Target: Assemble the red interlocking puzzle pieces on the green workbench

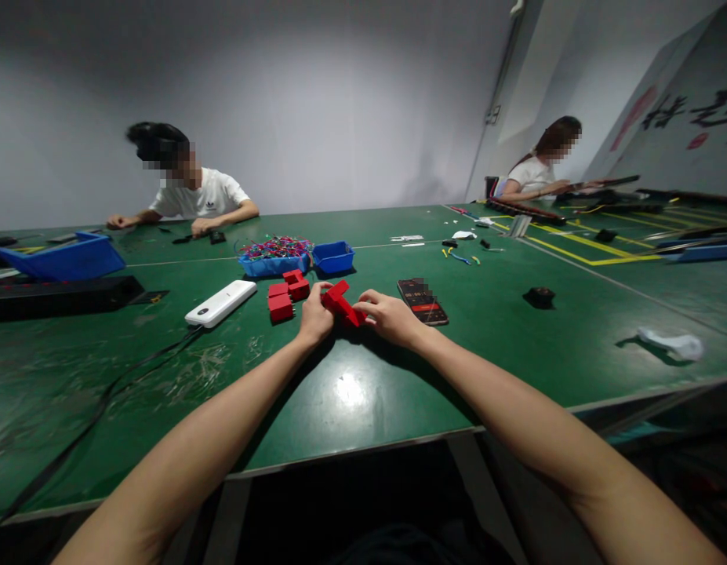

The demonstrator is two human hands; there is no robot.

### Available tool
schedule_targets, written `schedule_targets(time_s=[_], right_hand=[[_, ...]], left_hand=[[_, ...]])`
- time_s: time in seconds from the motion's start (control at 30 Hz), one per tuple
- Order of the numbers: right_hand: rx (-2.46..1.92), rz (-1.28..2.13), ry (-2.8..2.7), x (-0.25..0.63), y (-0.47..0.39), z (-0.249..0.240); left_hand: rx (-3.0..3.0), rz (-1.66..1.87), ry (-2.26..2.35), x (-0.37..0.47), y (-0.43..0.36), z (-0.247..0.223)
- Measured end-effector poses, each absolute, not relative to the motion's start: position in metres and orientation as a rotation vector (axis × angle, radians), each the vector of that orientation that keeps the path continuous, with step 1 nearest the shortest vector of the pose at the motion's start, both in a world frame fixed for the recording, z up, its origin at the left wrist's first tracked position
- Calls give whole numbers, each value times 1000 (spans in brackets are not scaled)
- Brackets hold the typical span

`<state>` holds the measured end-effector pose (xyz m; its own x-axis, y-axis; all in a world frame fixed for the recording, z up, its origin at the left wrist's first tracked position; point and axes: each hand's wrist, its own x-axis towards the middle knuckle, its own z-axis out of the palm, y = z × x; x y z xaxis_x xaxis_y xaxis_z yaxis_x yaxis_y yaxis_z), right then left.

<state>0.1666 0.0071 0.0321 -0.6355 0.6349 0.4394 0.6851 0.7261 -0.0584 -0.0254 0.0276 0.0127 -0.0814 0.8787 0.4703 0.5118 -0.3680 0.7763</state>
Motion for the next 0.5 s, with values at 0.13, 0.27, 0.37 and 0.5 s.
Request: schedule_targets(time_s=[0.13, 0.27, 0.37, 0.5], right_hand=[[-1050, -182, -2484, 167, 7, 34], [-1100, -157, -2464, 170, 7, 36], [-1122, -148, -2466, 171, 7, 37], [-1145, -179, -2455, 170, 7, 38]], left_hand=[[1653, 1474, 1460, -23, 31, 13], [1314, 1510, 1352, -21, 35, 14], [1285, 1485, 1271, -20, 35, 15], [1371, 1462, 1224, -17, 29, 18]])
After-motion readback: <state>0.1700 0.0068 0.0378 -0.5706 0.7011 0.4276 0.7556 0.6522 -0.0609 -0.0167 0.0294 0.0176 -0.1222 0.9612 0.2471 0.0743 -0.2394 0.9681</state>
